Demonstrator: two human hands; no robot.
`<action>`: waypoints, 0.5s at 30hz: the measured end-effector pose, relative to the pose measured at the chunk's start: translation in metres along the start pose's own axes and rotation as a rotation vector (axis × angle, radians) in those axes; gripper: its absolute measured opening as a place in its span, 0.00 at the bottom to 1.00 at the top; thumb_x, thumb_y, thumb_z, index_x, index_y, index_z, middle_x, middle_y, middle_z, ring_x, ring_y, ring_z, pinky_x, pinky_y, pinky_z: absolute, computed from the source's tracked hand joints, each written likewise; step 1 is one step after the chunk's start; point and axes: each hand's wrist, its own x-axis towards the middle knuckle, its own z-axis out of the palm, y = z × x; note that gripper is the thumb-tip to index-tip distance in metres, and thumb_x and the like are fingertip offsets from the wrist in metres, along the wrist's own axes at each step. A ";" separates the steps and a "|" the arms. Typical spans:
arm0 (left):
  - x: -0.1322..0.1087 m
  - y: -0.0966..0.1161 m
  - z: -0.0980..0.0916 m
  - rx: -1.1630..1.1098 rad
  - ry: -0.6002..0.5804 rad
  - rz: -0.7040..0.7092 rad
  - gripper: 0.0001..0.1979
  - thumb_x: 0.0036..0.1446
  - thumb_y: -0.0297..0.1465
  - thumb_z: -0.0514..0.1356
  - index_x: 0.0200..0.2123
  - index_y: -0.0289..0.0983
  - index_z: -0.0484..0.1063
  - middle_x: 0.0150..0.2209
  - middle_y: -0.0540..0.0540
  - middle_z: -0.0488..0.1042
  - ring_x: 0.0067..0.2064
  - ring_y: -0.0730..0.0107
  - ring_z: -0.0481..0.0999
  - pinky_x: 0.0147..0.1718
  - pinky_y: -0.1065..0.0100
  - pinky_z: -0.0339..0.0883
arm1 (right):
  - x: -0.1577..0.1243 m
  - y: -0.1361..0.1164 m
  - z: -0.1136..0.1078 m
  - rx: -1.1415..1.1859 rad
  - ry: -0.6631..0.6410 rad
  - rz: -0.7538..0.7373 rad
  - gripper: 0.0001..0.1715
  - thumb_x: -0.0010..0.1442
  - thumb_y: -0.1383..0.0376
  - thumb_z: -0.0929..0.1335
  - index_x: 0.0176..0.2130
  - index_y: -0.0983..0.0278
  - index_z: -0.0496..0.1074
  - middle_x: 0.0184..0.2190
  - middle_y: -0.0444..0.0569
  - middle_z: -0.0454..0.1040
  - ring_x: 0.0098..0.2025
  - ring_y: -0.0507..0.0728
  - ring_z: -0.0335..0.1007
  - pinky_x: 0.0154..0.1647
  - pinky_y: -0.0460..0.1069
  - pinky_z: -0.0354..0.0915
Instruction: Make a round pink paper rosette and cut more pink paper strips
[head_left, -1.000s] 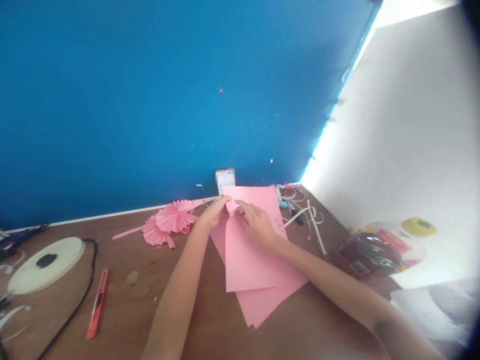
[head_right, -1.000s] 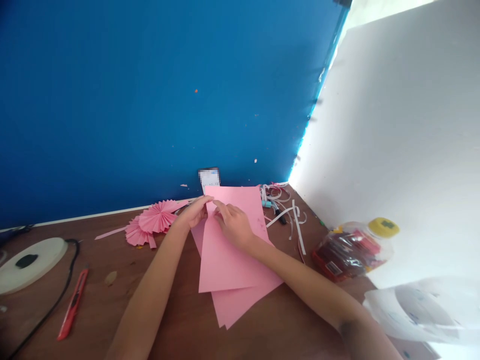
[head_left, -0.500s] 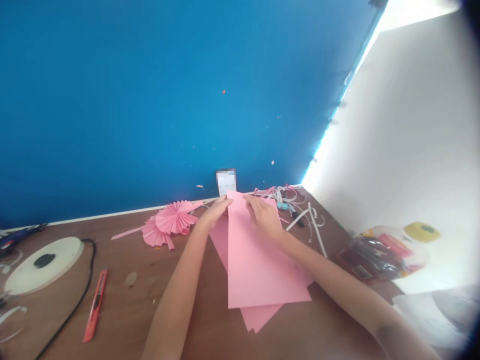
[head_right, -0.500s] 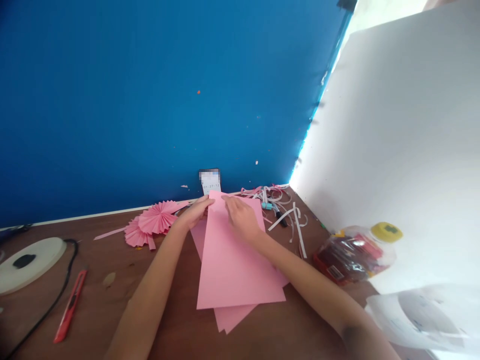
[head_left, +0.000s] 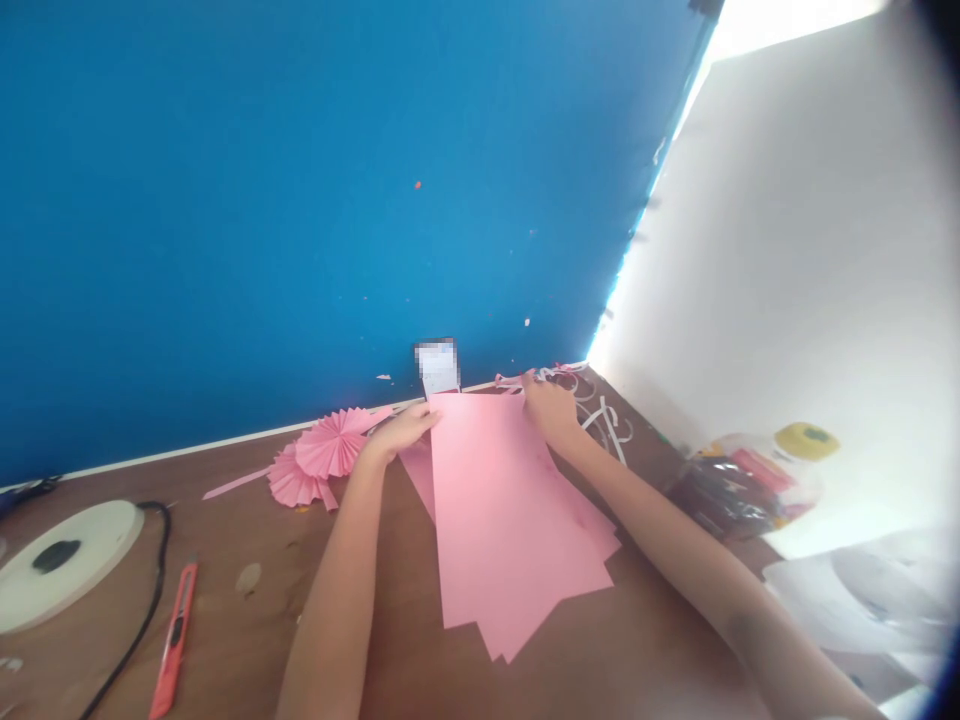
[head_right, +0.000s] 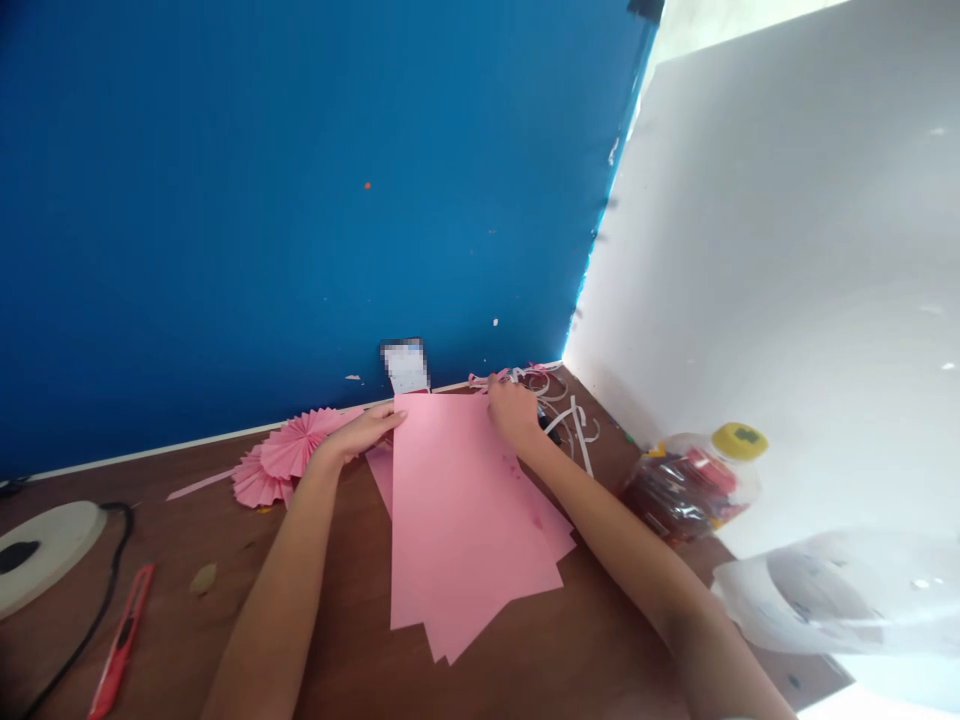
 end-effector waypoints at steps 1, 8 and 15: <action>0.000 -0.001 -0.001 0.016 0.010 0.016 0.27 0.50 0.44 0.60 0.50 0.35 0.70 0.43 0.41 0.75 0.43 0.61 0.73 0.36 0.66 0.67 | 0.001 0.002 0.003 -0.005 -0.021 0.017 0.24 0.59 0.76 0.57 0.55 0.67 0.61 0.34 0.57 0.74 0.37 0.62 0.73 0.34 0.50 0.62; -0.003 0.002 -0.005 0.095 0.094 0.073 0.23 0.52 0.42 0.58 0.46 0.33 0.72 0.35 0.42 0.76 0.38 0.63 0.74 0.36 0.67 0.67 | -0.001 0.009 0.006 -0.084 0.136 -0.040 0.22 0.61 0.71 0.58 0.54 0.66 0.62 0.49 0.62 0.67 0.50 0.65 0.64 0.42 0.54 0.61; -0.007 0.008 -0.009 0.157 0.271 -0.062 0.18 0.54 0.35 0.54 0.46 0.34 0.70 0.26 0.47 0.73 0.25 0.71 0.68 0.23 0.72 0.61 | 0.000 0.001 0.009 0.057 -0.014 -0.078 0.22 0.60 0.70 0.59 0.53 0.64 0.64 0.46 0.58 0.71 0.47 0.62 0.67 0.42 0.52 0.61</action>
